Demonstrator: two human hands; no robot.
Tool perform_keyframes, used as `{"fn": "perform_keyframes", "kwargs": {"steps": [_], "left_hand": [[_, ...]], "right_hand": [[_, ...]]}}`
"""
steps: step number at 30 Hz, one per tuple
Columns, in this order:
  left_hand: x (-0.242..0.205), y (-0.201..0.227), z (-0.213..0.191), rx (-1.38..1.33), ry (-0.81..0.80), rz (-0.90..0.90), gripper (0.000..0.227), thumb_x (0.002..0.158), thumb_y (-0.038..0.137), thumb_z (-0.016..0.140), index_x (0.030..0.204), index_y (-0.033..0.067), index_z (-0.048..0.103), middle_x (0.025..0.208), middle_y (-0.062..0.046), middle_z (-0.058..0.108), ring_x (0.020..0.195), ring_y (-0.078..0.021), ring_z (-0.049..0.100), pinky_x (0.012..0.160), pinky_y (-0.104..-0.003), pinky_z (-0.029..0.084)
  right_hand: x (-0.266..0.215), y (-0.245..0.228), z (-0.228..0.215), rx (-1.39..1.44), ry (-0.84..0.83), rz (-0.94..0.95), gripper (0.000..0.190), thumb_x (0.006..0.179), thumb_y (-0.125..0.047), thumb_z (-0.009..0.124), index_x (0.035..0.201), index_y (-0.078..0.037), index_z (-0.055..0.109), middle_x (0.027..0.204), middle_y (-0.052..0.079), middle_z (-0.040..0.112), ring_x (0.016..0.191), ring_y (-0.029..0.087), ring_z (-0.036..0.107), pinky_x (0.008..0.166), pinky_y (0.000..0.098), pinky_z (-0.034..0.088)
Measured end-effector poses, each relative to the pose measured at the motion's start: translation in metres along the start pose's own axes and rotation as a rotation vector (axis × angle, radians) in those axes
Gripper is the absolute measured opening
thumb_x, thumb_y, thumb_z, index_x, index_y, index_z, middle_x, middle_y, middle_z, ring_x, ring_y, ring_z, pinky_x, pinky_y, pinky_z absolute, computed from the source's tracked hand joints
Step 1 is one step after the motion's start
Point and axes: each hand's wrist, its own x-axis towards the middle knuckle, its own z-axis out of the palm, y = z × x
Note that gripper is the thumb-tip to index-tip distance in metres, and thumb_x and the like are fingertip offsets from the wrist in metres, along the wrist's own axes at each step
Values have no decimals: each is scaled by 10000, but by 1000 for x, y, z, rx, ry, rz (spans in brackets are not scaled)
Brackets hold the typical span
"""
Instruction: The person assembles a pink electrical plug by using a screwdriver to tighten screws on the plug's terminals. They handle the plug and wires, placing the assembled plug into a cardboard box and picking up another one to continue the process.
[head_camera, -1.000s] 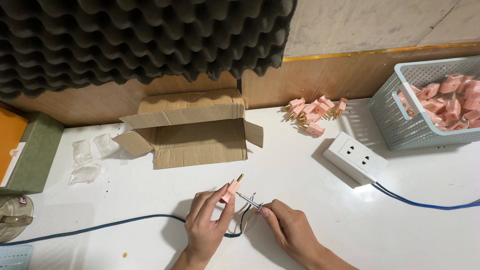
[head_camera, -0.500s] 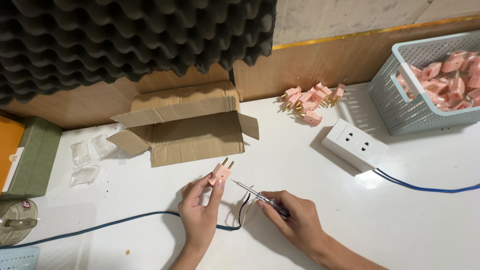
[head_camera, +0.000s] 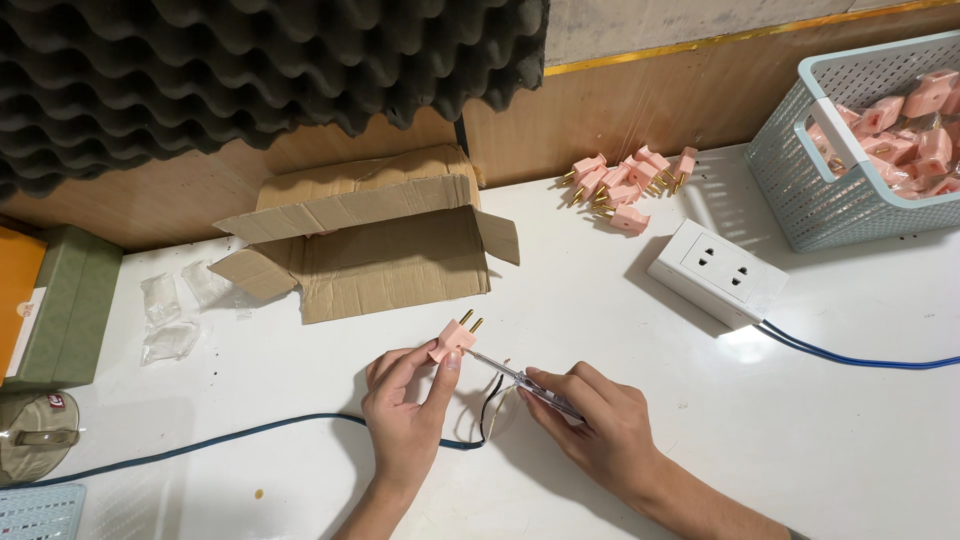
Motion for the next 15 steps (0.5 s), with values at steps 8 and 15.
{"fn": "perform_keyframes", "kwargs": {"steps": [8, 15], "left_hand": [[0, 5, 0, 33, 3, 37, 206, 953, 291, 902, 1118, 171, 931, 1053, 60, 832, 1163, -140, 635, 1014, -287, 556], [1, 1, 1, 75, 18, 136, 209, 941, 288, 922, 1118, 176, 923, 1059, 48, 826, 1072, -109, 688, 1032, -292, 508]], "right_hand": [[-7, 7, 1, -81, 15, -85, 310, 981, -145, 937, 1257, -193, 804, 859, -33, 585, 581, 102, 450, 456, 237, 328], [-2, 4, 1, -74, 23, -102, 261, 974, -155, 943, 1197, -166, 809, 831, -28, 574, 571, 103, 446, 457, 233, 327]]}}
